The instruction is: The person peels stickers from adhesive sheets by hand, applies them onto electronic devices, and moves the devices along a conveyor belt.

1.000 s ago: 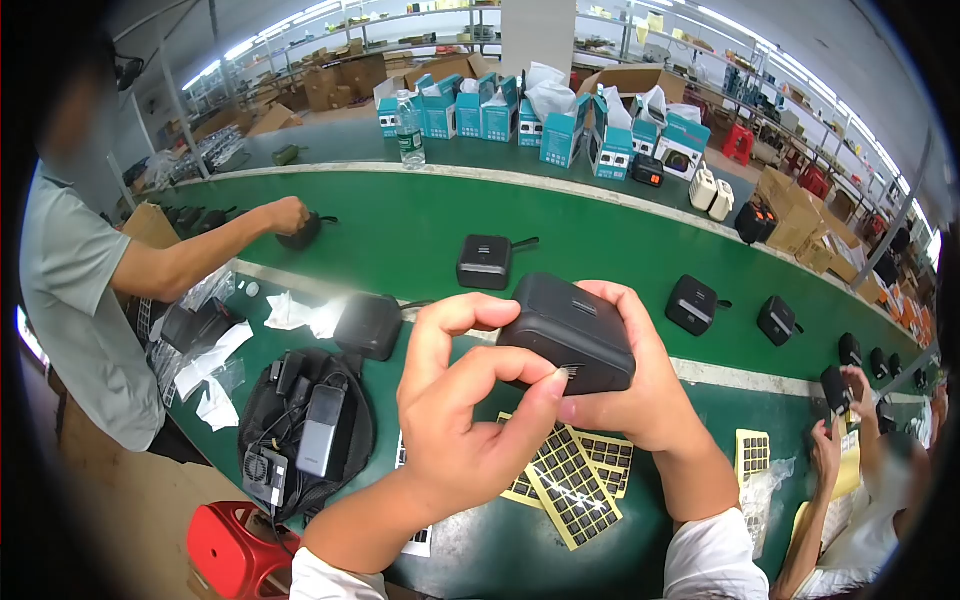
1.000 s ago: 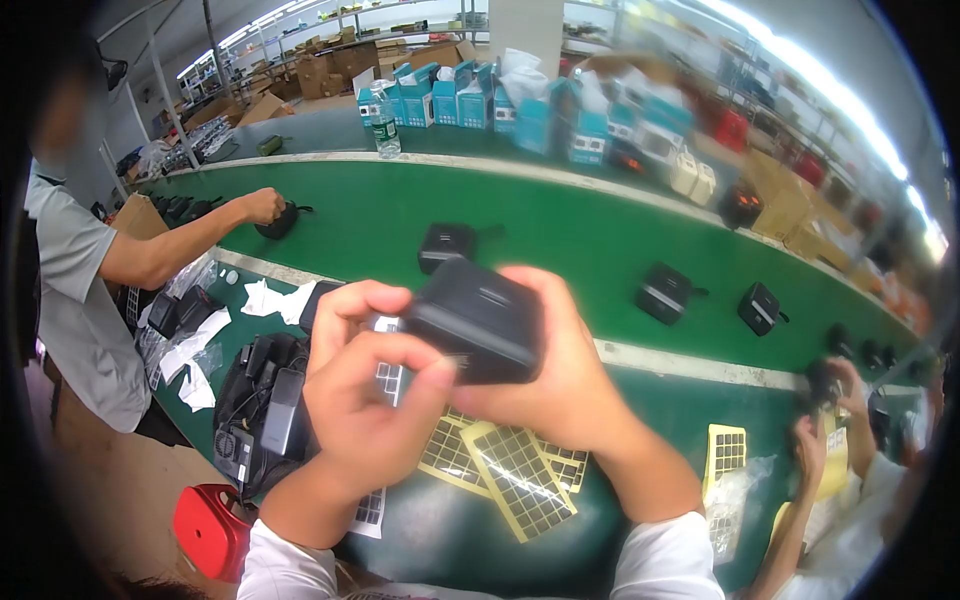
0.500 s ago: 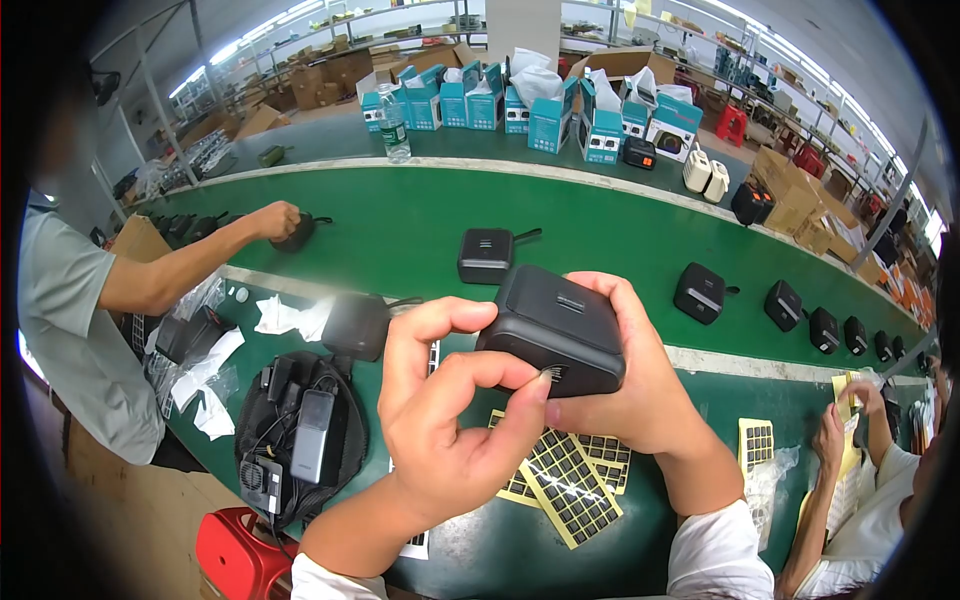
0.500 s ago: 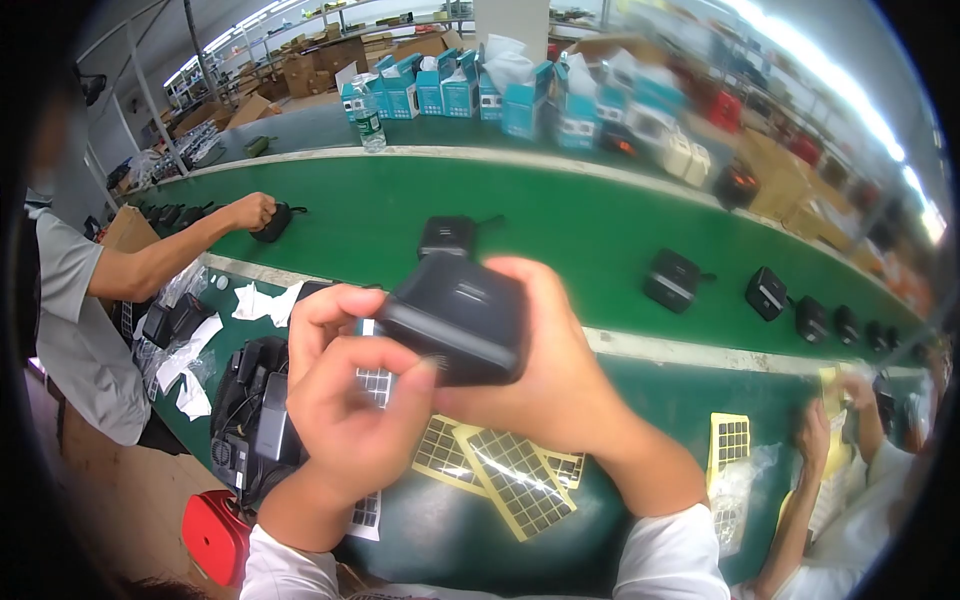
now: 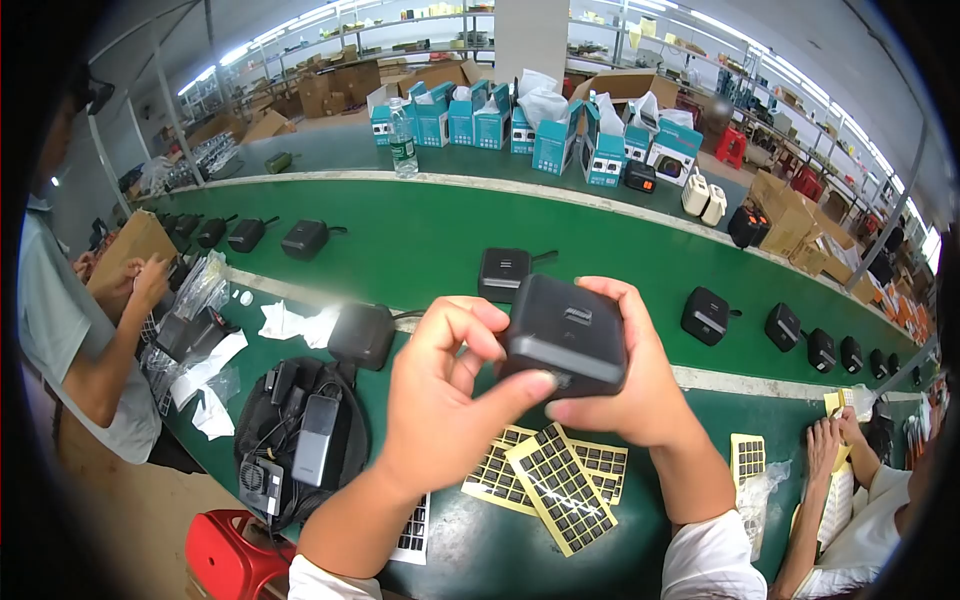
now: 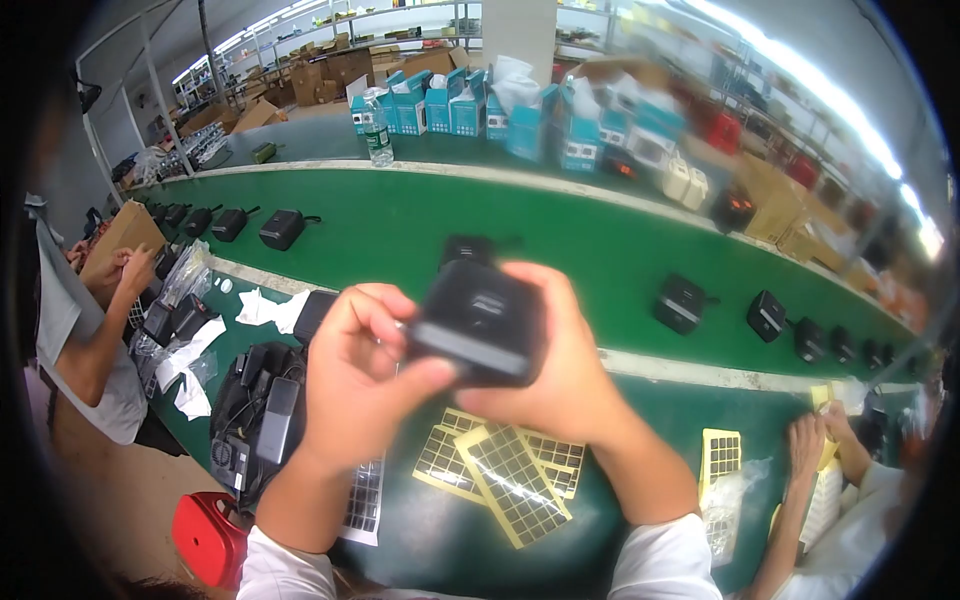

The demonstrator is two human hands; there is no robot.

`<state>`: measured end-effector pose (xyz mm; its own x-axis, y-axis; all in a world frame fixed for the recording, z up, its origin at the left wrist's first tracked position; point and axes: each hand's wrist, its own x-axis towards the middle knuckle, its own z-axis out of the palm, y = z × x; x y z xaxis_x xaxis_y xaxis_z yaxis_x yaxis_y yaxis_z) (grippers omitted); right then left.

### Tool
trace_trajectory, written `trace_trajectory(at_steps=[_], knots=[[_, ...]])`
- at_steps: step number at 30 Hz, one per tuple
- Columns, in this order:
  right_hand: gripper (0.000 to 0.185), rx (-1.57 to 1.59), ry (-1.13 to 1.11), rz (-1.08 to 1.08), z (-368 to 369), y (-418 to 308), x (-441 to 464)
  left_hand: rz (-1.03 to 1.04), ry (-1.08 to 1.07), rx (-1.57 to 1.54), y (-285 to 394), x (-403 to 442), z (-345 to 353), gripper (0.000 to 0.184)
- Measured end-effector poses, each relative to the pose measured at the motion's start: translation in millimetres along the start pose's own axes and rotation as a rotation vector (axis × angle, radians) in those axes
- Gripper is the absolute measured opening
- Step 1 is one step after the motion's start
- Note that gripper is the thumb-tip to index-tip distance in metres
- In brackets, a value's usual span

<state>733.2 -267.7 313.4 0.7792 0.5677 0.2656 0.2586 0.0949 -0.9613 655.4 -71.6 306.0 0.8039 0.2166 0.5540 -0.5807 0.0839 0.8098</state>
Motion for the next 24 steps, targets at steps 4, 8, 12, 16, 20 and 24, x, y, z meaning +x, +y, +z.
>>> trace_trajectory(at_steps=[4, 8, 12, 16, 20, 24], knots=[[0.106, 0.089, 0.104, 0.02, -39, 31, 31, -0.008, 0.095, -0.111, 8, 11, -18, 0.035], [0.101, -0.434, 0.427, 0.061, -104, 125, 65, 0.05, -0.202, -0.022, 66, -6, -22, 0.036], [0.1, -0.995, 0.435, 0.108, -142, 185, 52, 0.184, -0.486, -0.435, 89, -29, -7, 0.044], [0.085, -1.469, 0.443, -0.144, -110, 137, 47, 0.149, -0.385, -0.416, 88, -35, -34, 0.042], [0.066, -0.866, -0.398, 0.169, -75, 71, 32, 0.166, -0.365, -0.408, 89, -51, -45, 0.04], [0.055, -0.739, -0.897, 0.293, -33, 83, 23, 0.174, -0.36, -0.384, 89, -63, -37, 0.038]])
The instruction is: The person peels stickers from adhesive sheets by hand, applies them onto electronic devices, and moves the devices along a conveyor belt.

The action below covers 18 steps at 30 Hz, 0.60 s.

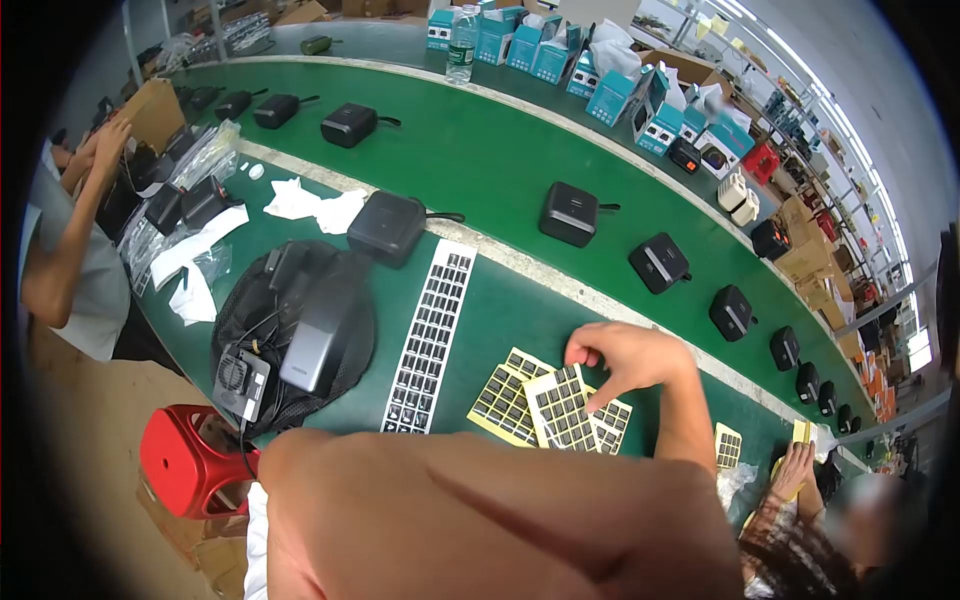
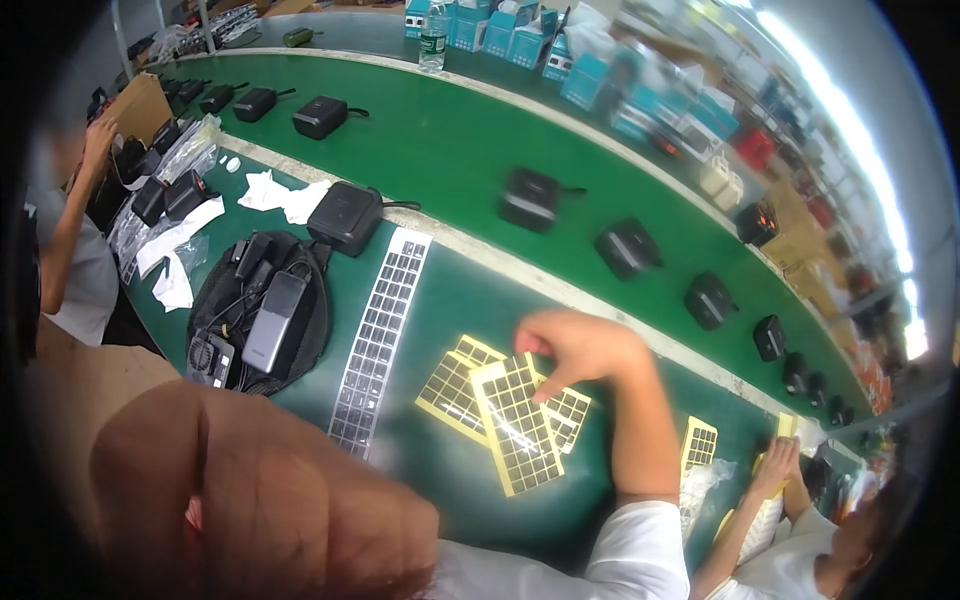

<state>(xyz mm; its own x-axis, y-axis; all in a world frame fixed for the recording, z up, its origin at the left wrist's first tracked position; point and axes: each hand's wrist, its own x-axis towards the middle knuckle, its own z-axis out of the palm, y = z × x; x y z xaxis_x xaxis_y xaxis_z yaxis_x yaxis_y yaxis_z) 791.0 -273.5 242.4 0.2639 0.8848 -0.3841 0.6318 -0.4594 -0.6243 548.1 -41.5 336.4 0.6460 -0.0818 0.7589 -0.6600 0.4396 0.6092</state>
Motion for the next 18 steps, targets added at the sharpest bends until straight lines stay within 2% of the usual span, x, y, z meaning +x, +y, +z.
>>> trace_trajectory(at_steps=[3, 6, 7, 9, 10, 11, 13, 15, 16, 18], knots=[[0.045, -0.127, -0.06, -0.072, 13, 7, 18, 0.002, 0.019, 0.033, 4, 6, -12, 0.036], [0.024, 0.005, 0.013, -0.059, 8, 3, 16, 0.003, 0.008, 0.067, 10, 2, -4, 0.035], [0.024, 0.003, 0.024, -0.057, 5, 1, 13, 0.003, -0.002, 0.073, 5, 8, -8, 0.034], [0.02, 0.203, 0.066, -0.077, 4, -1, 10, -0.012, -0.008, 0.086, 20, 1, -9, 0.033], [0.015, 0.25, 0.076, -0.083, 2, -6, 9, -0.021, -0.003, 0.101, -1, 16, -4, 0.033], [0.015, 0.25, 0.071, -0.093, 4, -5, 12, -0.026, 0.001, 0.118, 5, 8, -6, 0.032], [0.011, 0.484, 0.224, -0.13, 9, 0, 12, -0.034, -0.002, 0.14, 6, 13, -12, 0.031], [0.008, 0.472, 0.237, -0.162, 7, 1, 11, -0.049, -0.01, 0.148, 9, 1, -7, 0.03], [0.011, 0.49, 0.243, -0.178, 4, -5, 9, -0.059, -0.006, 0.154, -5, 26, -7, 0.029], [0.017, 0.569, 0.234, -0.222, 5, -5, 10, -0.075, 0.006, 0.173, -2, 3, 6, 0.028]])
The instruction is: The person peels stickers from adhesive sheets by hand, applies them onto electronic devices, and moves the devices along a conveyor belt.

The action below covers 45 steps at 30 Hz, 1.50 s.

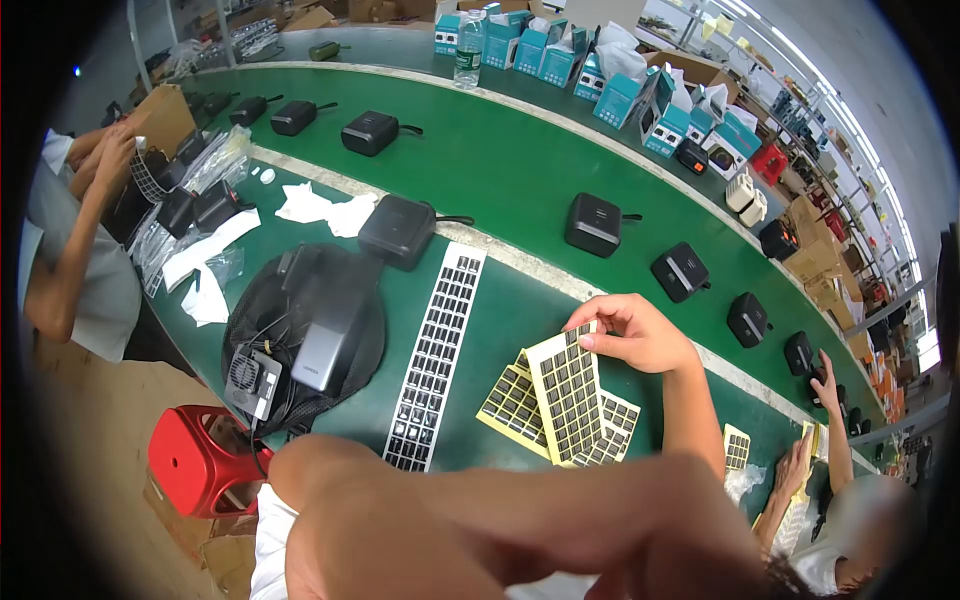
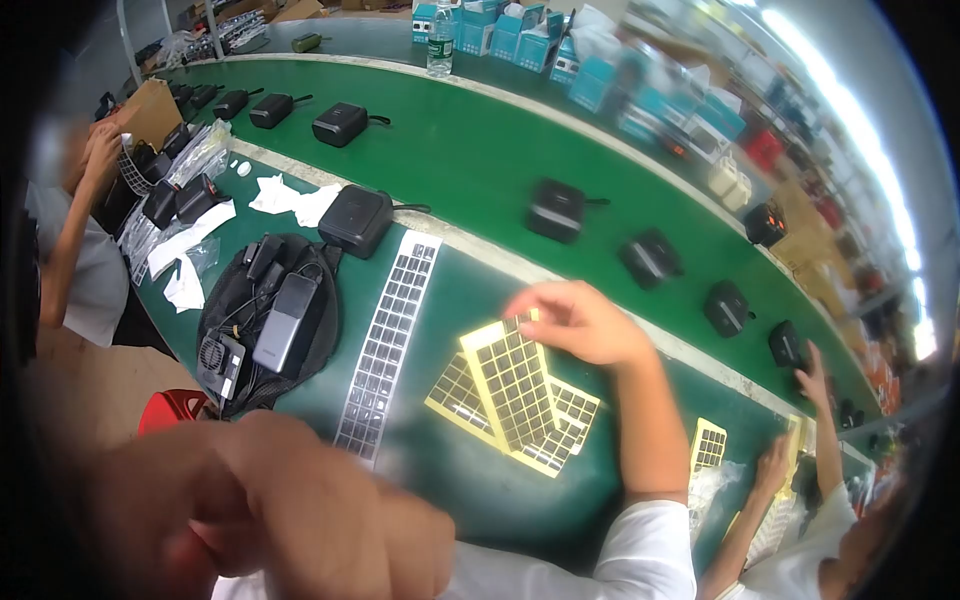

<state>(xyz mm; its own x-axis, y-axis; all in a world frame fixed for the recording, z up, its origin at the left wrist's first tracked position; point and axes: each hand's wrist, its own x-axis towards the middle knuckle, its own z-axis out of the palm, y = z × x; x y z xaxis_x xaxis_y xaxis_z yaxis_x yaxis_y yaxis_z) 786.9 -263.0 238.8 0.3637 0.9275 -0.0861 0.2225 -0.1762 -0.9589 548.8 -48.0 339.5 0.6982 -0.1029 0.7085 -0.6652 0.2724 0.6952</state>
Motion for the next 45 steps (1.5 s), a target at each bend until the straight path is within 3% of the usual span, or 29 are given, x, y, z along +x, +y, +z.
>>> trace_trajectory(at_steps=[3, 9, 17, 26, 29, 35, 37, 38, 43, 45], knots=[[0.015, 0.156, 0.045, -0.07, 3, 0, 1, -0.009, -0.004, 0.025, -7, 19, -10, 0.027], [0.011, 0.176, 0.22, -0.143, 7, -10, -1, -0.029, -0.008, 0.07, -13, 24, -4, 0.024], [0.009, 0.268, 0.172, -0.139, 18, -23, -5, -0.069, -0.006, 0.124, -22, 31, 2, 0.02], [0.01, 0.272, 0.301, -0.189, 28, -37, -11, -0.105, 0.008, 0.197, -28, 34, 1, 0.016], [0.011, 0.183, 0.32, -0.211, 30, -37, -11, -0.126, 0.023, 0.22, -21, 13, 3, 0.014], [0.012, -0.088, 0.361, -0.269, 38, -51, -16, -0.109, -0.019, 0.271, -26, 50, -18, 0.012], [0.013, -0.212, 0.386, -0.337, 37, -50, -17, -0.121, 0.001, 0.813, -58, 54, -27, 0.011], [0.014, -0.242, 0.403, -0.372, 38, -51, -16, -0.114, -0.005, 0.81, -67, 52, -29, 0.011], [0.018, -0.331, 0.422, -0.338, 36, -53, -18, -0.491, -0.054, 0.653, -69, 53, -28, 0.011], [0.018, -0.367, 0.401, -0.341, 36, -53, -18, -0.513, -0.077, 0.674, -69, 54, -28, 0.011]])
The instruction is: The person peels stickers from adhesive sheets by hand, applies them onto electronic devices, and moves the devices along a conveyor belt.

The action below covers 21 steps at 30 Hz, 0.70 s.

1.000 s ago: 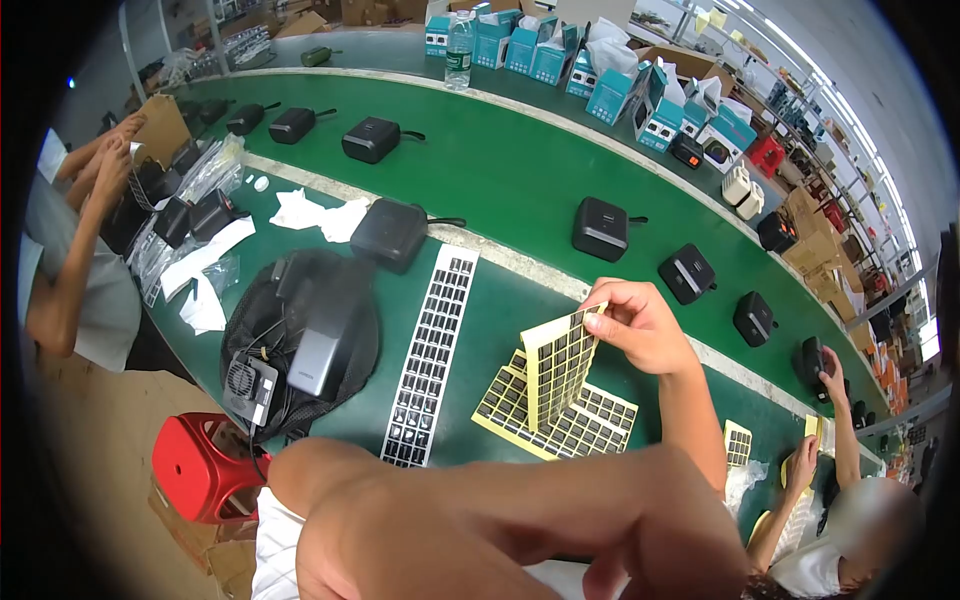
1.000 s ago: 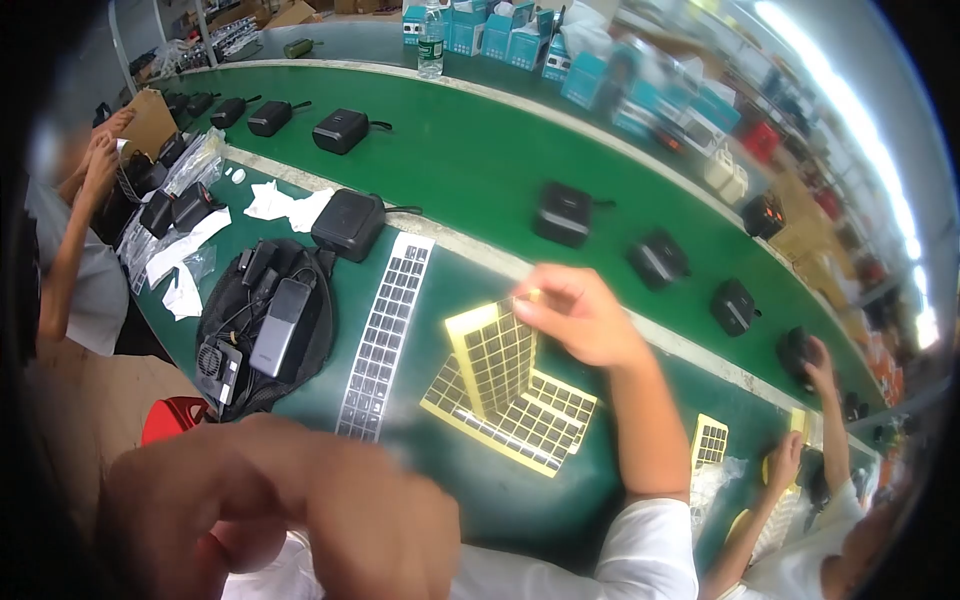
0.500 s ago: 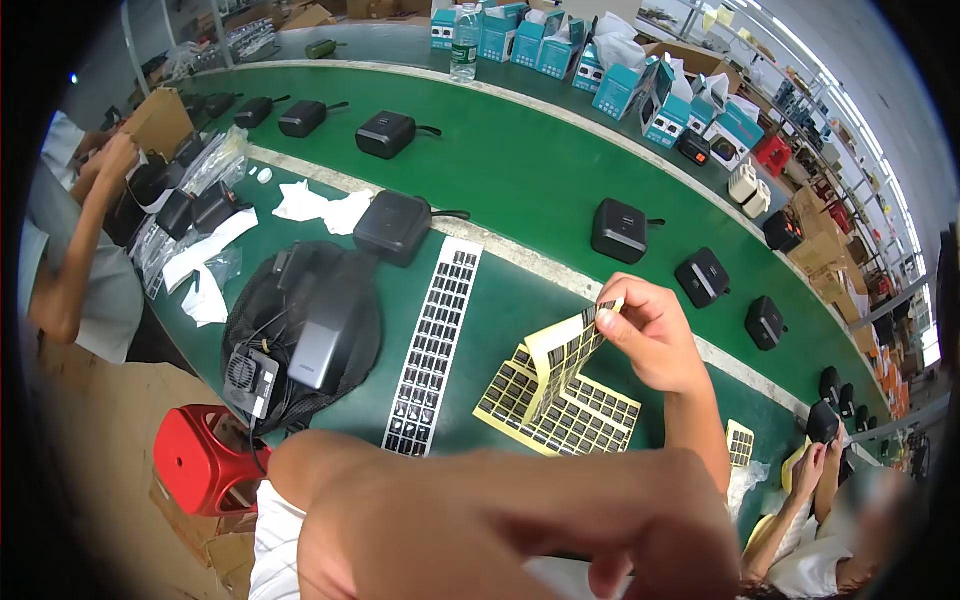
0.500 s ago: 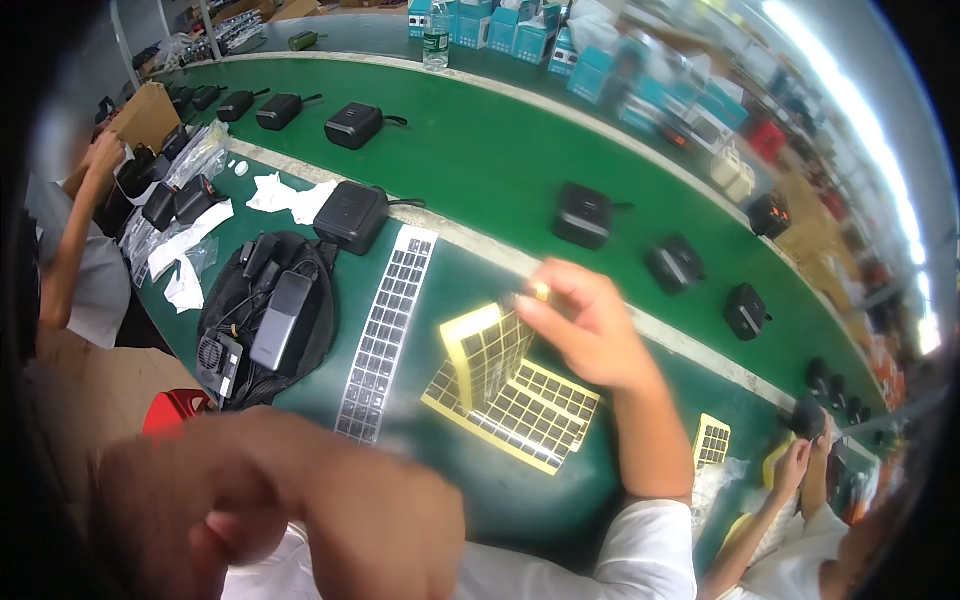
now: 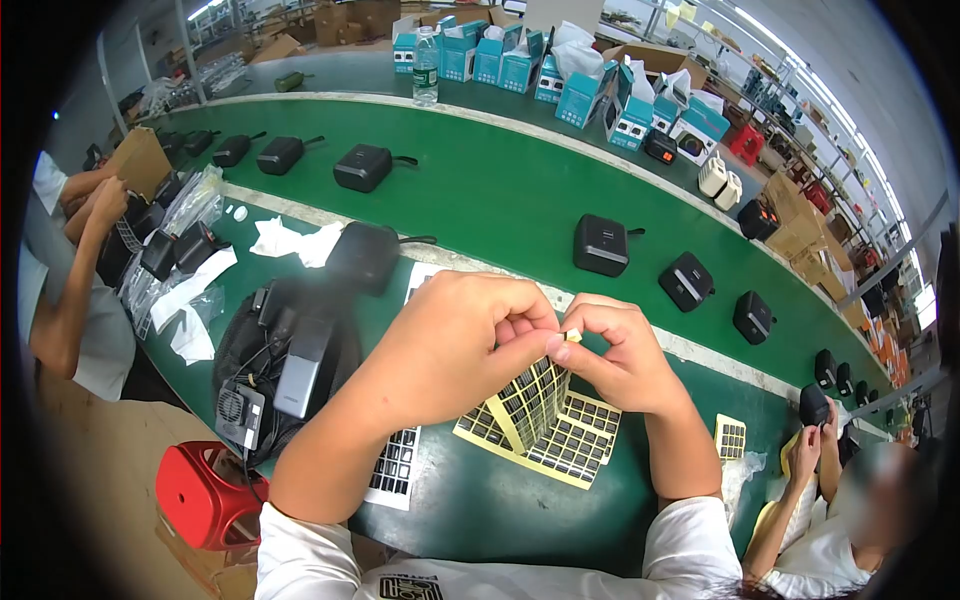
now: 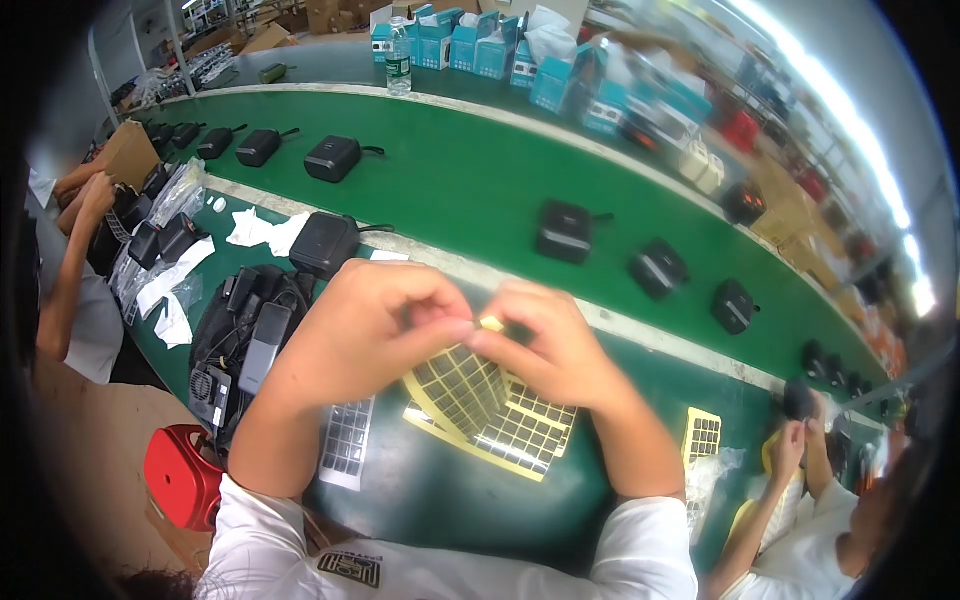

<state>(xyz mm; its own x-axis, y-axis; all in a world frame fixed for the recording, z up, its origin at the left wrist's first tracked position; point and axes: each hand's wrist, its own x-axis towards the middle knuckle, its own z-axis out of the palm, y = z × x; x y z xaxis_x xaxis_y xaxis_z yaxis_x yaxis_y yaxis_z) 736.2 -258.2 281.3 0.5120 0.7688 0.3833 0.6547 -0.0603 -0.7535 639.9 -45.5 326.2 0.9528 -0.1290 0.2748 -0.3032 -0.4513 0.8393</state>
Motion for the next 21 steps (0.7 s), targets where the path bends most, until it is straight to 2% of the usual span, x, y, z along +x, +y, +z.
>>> trace_trajectory(at_steps=[4, 6, 8, 10, 11, 13, 14, 15, 16, 18, 19, 20, 21], knots=[[0.021, 0.054, -0.078, 0.015, -3, 1, 1, 0.002, 0.023, 0.137, -3, 1, 0, 0.01], [0.026, 0.208, -0.203, 0.159, -3, 9, 1, 0.053, 0.073, 0.224, -12, 2, 0, 0.01], [0.028, 0.153, -0.495, 0.177, -5, 28, 5, 0.109, 0.125, 0.316, -17, 4, -2, 0.011], [0.035, 0.06, -0.645, 0.353, -1, 47, 7, 0.106, 0.245, 0.353, -18, 7, -6, 0.012], [0.035, 0.055, -0.63, 0.355, -6, 55, 9, 0.088, 0.22, 0.29, -14, 7, -9, 0.014], [0.032, -0.279, -0.362, 0.476, -24, 74, 12, 0.117, 0.238, 0.242, -10, 7, -7, 0.013], [0.035, -0.345, -0.089, 0.399, -38, 91, 11, 0.131, 0.268, 0.197, -9, 6, -6, 0.013], [0.046, -0.558, 0.126, 0.201, -55, 119, 10, 0.184, 0.261, 0.228, -9, 5, -8, 0.019], [0.067, -0.735, 0.253, 0.126, -72, 138, 7, 0.19, 0.271, 0.231, -7, 6, -7, 0.019], [0.096, -0.725, 0.265, 0.186, -99, 171, -2, 0.19, 0.266, 0.163, -1, 5, -5, 0.019], [0.105, -0.639, 0.192, 0.156, -108, 190, -7, 0.267, 0.259, 0.192, -4, 8, -1, 0.02], [0.108, -0.276, 0.135, 0.297, -108, 188, -6, 0.314, 0.274, 0.258, -10, 12, 2, 0.022], [0.105, -0.46, 0.097, 0.262, -108, 197, -10, 0.365, 0.258, 0.144, -15, 9, 7, 0.022]])
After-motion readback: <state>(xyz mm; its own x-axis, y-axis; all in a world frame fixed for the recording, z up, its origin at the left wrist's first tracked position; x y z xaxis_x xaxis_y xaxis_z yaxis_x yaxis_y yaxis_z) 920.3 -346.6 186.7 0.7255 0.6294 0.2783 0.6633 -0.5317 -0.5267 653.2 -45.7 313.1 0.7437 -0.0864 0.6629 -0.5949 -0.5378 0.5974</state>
